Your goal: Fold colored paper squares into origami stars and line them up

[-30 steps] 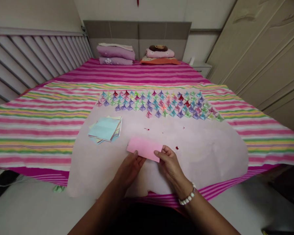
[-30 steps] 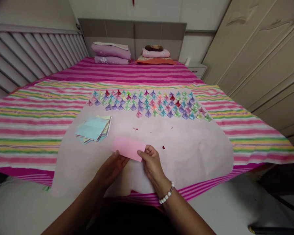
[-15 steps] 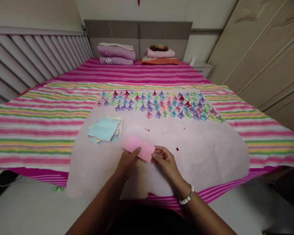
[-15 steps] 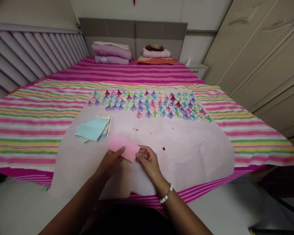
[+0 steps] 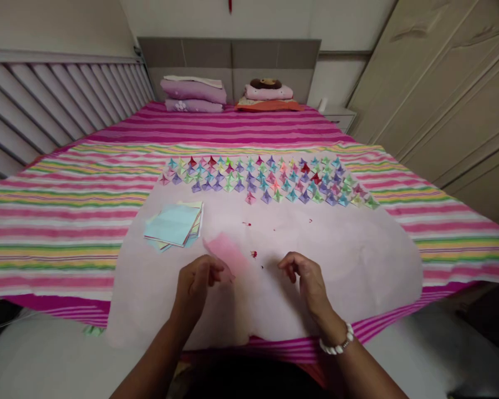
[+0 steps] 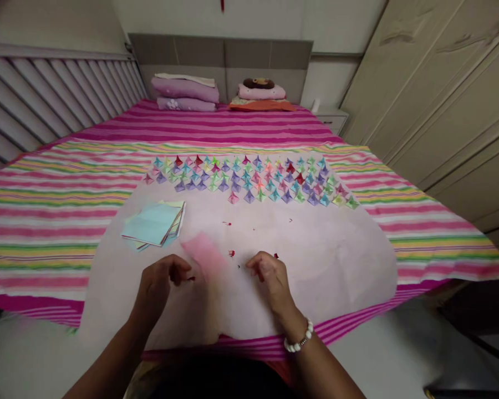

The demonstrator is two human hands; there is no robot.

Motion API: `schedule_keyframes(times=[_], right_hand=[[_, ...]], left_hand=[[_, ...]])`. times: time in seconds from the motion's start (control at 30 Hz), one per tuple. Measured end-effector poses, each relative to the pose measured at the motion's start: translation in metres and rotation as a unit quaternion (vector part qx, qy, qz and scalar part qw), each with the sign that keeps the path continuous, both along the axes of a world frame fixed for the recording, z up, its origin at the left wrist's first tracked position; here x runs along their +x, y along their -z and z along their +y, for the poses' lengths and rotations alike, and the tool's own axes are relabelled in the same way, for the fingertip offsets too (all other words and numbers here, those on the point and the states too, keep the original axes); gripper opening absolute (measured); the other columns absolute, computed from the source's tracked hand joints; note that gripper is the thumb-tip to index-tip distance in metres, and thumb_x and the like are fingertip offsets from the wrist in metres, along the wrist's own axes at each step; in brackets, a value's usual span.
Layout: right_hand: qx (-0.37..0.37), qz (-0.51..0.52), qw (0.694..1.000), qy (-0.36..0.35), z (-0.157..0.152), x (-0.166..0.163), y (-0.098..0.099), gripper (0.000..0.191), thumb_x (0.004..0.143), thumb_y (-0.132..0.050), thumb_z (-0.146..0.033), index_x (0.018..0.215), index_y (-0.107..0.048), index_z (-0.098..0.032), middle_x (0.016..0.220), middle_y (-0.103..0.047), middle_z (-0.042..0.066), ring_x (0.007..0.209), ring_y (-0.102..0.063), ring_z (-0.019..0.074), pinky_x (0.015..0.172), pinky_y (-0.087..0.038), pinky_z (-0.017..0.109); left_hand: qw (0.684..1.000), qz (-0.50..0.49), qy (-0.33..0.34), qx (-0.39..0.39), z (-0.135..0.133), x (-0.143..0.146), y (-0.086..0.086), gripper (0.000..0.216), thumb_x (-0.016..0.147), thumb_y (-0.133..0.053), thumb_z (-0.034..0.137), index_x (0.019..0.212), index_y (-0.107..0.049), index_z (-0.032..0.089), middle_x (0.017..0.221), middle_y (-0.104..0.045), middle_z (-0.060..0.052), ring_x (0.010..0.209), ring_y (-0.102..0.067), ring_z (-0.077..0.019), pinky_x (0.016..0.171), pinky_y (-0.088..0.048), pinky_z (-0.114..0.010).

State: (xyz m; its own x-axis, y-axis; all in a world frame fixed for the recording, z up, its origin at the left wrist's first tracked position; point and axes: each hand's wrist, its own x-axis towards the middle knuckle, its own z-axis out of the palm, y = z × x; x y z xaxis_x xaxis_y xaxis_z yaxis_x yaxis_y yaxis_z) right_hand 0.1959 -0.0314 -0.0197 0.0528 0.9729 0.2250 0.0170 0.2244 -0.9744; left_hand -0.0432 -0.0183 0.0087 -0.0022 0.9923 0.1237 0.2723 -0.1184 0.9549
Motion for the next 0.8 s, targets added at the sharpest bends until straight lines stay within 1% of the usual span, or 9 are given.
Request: schedule_keyframes(times=[0.07,0.13,0.27,0.4,0.5,0.57,0.63,0.67,0.8], right_hand=[[0.005,0.022,1.000,-0.006,0.002,0.002,-0.011,0.069,0.082,-0.029,-0.076,0.068,-0.065,-0.019,0.054,-0.048,0.000,0.050,-0.039,0.0135,0.048,-0.029,0.028],[0.001,0.042,0.999,0.007,0.005,0.002,-0.021,0.075,0.079,-0.023,-0.081,0.061,-0.061,-0.019,0.050,-0.041,-0.001,0.048,-0.035,0.0126,0.047,-0.024,0.027],[-0.067,0.082,0.994,0.027,0.014,-0.001,-0.026,0.076,0.080,-0.018,-0.080,0.050,-0.053,-0.020,0.045,-0.034,-0.002,0.044,-0.029,0.0109,0.046,-0.020,0.027],[-0.134,0.093,0.986,0.028,0.024,-0.004,-0.011,0.074,0.081,-0.021,-0.079,0.049,-0.050,-0.020,0.042,-0.035,-0.003,0.040,-0.026,0.0094,0.043,-0.016,0.026],[-0.146,0.063,0.987,0.002,0.026,-0.011,-0.001,0.072,0.081,-0.025,-0.078,0.051,-0.054,-0.019,0.041,-0.038,-0.003,0.039,-0.030,0.0093,0.043,-0.020,0.026],[-0.142,0.018,0.990,-0.019,0.024,-0.017,0.004,0.065,0.079,-0.039,-0.075,0.055,-0.058,-0.018,0.045,-0.045,-0.002,0.042,-0.037,0.0101,0.044,-0.027,0.025],[-0.130,-0.024,0.990,-0.048,0.021,-0.025,0.008,0.054,0.074,-0.056,-0.069,0.058,-0.059,-0.018,0.050,-0.050,-0.002,0.047,-0.042,0.0107,0.047,-0.031,0.025],[-0.122,-0.042,0.990,-0.061,0.019,-0.030,0.011,0.049,0.071,-0.062,-0.065,0.058,-0.059,-0.018,0.051,-0.050,-0.003,0.049,-0.042,0.0107,0.048,-0.031,0.025],[-0.107,-0.099,0.983,-0.114,0.012,-0.045,0.022,0.032,0.075,-0.067,-0.050,0.071,-0.064,-0.018,0.056,-0.053,-0.004,0.050,-0.042,0.0099,0.048,-0.032,0.023]], left_hand=[[1.000,-0.016,0.017,-0.005,-0.001,0.001,-0.015,0.075,0.081,-0.021,0.076,0.055,-0.060,0.018,0.045,-0.046,0.000,0.044,-0.040,-0.0130,0.045,-0.031,-0.026],[0.999,-0.037,0.012,-0.035,0.002,0.001,-0.021,0.080,0.079,-0.011,0.079,0.050,-0.055,0.019,0.040,-0.038,0.001,0.041,-0.033,-0.0119,0.043,-0.025,-0.026],[0.988,-0.080,0.008,-0.129,0.010,0.002,-0.015,0.079,0.081,-0.006,0.076,0.043,-0.046,0.019,0.039,-0.028,0.002,0.041,-0.026,-0.0111,0.044,-0.018,-0.026],[0.984,-0.070,0.001,-0.164,0.016,0.001,-0.005,0.076,0.082,-0.010,0.075,0.042,-0.045,0.020,0.039,-0.026,0.003,0.040,-0.026,-0.0112,0.045,-0.018,-0.026],[0.993,0.023,-0.059,-0.104,0.021,-0.008,0.004,0.058,0.081,-0.039,0.068,0.060,-0.060,0.018,0.054,-0.052,-0.002,0.053,-0.046,-0.0149,0.052,-0.034,-0.027],[0.985,0.128,-0.107,-0.052,0.026,-0.020,0.015,0.042,0.072,-0.061,0.057,0.088,-0.066,0.018,0.084,-0.066,-0.006,0.075,-0.058,-0.0210,0.069,-0.044,-0.032],[0.968,0.215,-0.130,-0.015,0.030,-0.034,0.030,0.054,0.068,-0.067,0.050,0.109,-0.061,0.016,0.110,-0.063,-0.012,0.097,-0.058,-0.0280,0.084,-0.045,-0.039],[0.962,0.240,-0.130,0.004,0.032,-0.040,0.038,0.057,0.068,-0.068,0.048,0.114,-0.059,0.015,0.115,-0.060,-0.014,0.105,-0.056,-0.0307,0.090,-0.044,-0.043],[0.949,0.284,-0.137,0.029,0.034,-0.054,0.062,0.067,0.064,-0.070,0.044,0.120,-0.054,0.010,0.119,-0.057,-0.018,0.115,-0.051,-0.0346,0.098,-0.041,-0.049]])
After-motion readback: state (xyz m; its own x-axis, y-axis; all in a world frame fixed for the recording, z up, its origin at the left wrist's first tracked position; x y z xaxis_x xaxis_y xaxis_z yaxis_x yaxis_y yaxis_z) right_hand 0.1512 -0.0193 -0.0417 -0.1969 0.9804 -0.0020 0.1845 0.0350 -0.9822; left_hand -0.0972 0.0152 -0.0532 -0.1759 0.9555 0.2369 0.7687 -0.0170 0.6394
